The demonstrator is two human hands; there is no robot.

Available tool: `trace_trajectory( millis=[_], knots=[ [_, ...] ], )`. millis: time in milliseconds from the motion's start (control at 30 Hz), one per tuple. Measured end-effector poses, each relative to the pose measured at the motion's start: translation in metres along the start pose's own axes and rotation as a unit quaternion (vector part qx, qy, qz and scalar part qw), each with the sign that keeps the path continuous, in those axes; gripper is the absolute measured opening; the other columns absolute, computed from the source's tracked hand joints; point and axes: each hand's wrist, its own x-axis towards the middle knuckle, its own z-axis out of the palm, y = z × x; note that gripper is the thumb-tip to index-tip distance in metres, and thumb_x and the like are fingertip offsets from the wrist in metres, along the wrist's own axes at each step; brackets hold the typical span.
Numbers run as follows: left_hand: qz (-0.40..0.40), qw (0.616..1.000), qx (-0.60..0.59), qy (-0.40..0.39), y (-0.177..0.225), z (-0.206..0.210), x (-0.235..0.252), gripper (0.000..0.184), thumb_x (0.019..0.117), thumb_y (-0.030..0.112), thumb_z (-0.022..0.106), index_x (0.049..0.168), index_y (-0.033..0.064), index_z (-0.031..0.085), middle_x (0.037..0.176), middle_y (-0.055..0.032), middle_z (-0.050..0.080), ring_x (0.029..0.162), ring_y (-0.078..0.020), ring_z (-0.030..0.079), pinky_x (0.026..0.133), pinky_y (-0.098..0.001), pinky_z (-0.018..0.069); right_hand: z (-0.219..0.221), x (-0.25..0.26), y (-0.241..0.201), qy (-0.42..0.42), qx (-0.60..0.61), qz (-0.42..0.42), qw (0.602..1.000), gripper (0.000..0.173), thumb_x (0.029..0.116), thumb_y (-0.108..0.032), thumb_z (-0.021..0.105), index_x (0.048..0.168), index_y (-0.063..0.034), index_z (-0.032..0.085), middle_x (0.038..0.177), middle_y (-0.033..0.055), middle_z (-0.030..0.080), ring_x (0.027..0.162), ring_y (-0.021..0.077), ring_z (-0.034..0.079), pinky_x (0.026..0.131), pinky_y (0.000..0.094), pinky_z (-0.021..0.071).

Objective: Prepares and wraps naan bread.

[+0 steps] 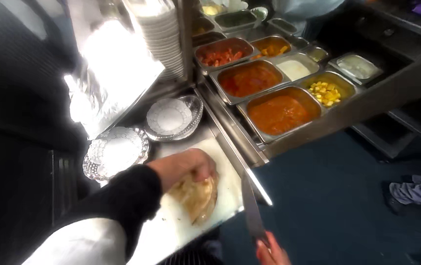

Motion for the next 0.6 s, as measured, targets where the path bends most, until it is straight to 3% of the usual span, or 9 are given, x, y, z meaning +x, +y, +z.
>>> trace_trajectory(
  millis=[33,67,167,267,367,433,467,533,600],
  knots=[
    [0.002,0.994,0.105,-0.041,0.0,-0.002,0.032,0.033,0.0859,0.014,0.072,0.118,0.0214,0.075,0.12,-0.007,0.071,0.115,-0.0301,0.065,0.092,-0.06,0.0523,0.001,0.002,0.002,-0.005,-0.005,-0.002,1.0,0.041,0.1053,-0.021,0.05,0.139,0.0033,0.051,0.084,0.0118,0.071,0.073,0.0262,0.071,0.071,0.0502,0.0598],
    [0.014,0.988,0.151,-0.03,-0.004,0.003,0.051,0.041,0.0855,0.015,0.074,0.125,0.0256,0.071,0.121,-0.0092,0.07,0.116,-0.0341,0.064,0.092,-0.0632,0.052,0.004,0.003,0.001,-0.007,-0.004,-0.001,1.0,0.039,0.1054,-0.02,0.05,0.137,0.0021,0.052,0.083,0.0108,0.071,0.071,0.0254,0.071,0.068,0.0492,0.0598],
    [0.035,0.988,0.125,0.078,-0.032,0.02,0.057,0.08,0.0722,0.021,0.086,0.145,0.0347,0.056,0.135,-0.0099,0.062,0.129,-0.0372,0.054,0.1,-0.0629,0.045,0.015,0.019,-0.011,-0.024,0.048,0.032,0.998,0.034,0.1061,-0.02,0.048,0.135,-0.0044,0.053,0.08,0.0064,0.071,0.061,0.0202,0.067,0.057,0.0419,0.0587],
    [-0.011,0.994,0.064,0.087,-0.066,0.027,0.045,0.087,0.0753,0.052,0.086,0.151,0.0296,0.051,0.15,-0.0096,0.051,0.14,-0.038,0.045,0.104,-0.0646,0.0442,0.019,0.065,-0.048,-0.056,0.07,0.077,0.993,0.035,0.1093,-0.024,0.044,0.138,-0.0067,0.055,0.082,0.01,0.068,0.058,0.021,0.066,0.053,0.0406,0.0585],
    [-0.046,0.997,0.032,0.045,-0.079,0.044,0.024,0.081,0.0825,0.061,0.078,0.151,0.029,0.049,0.146,-0.0121,0.055,0.135,-0.0374,0.051,0.105,-0.0627,0.0457,0.021,0.109,-0.101,-0.031,-0.105,0.043,0.993,0.036,0.11,-0.029,0.044,0.128,-0.0057,0.066,0.095,0.0147,0.071,0.077,0.0252,0.072,0.072,0.044,0.0609],
    [-0.065,0.996,-0.035,0.052,-0.082,0.067,0.001,0.078,0.0866,0.054,0.077,0.152,0.0247,0.048,0.141,-0.0159,0.058,0.129,-0.0363,0.057,0.105,-0.0602,0.0475,0.025,0.116,-0.133,0.014,-0.234,-0.006,0.972,0.04,0.1087,-0.034,0.046,0.122,-0.0059,0.07,0.117,0.0175,0.069,0.111,0.0321,0.067,0.097,0.0491,0.0535],
    [-0.079,0.991,-0.083,0.07,-0.083,0.084,-0.014,0.076,0.0878,0.051,0.078,0.152,0.0231,0.048,0.139,-0.0178,0.059,0.126,-0.0362,0.059,0.105,-0.0594,0.0484,0.031,0.114,-0.143,0.043,-0.258,-0.037,0.965,0.042,0.1073,-0.038,0.049,0.123,-0.0063,0.071,0.123,0.0188,0.067,0.119,0.0348,0.063,0.102,0.0506,0.0512],
    [-0.124,0.973,-0.163,0.106,-0.081,0.119,-0.043,0.077,0.0892,0.05,0.077,0.154,0.0246,0.045,0.139,-0.0197,0.057,0.123,-0.0364,0.061,0.103,-0.0595,0.05,0.045,0.101,-0.162,0.049,-0.225,-0.075,0.97,0.049,0.1035,-0.049,0.053,0.12,-0.0073,0.073,0.121,0.0174,0.068,0.117,0.0346,0.064,0.1,0.0518,0.052],
    [-0.16,0.95,-0.216,0.156,-0.074,0.15,-0.064,0.079,0.0884,0.05,0.078,0.156,0.0254,0.044,0.139,-0.0202,0.057,0.122,-0.0375,0.061,0.102,-0.0605,0.0507,0.064,0.089,-0.186,-0.061,-0.193,-0.039,0.978,0.057,0.0981,-0.062,0.055,0.116,-0.0116,0.073,0.111,0.0118,0.072,0.109,0.0292,0.069,0.094,0.0522,0.0541]
  ],
)
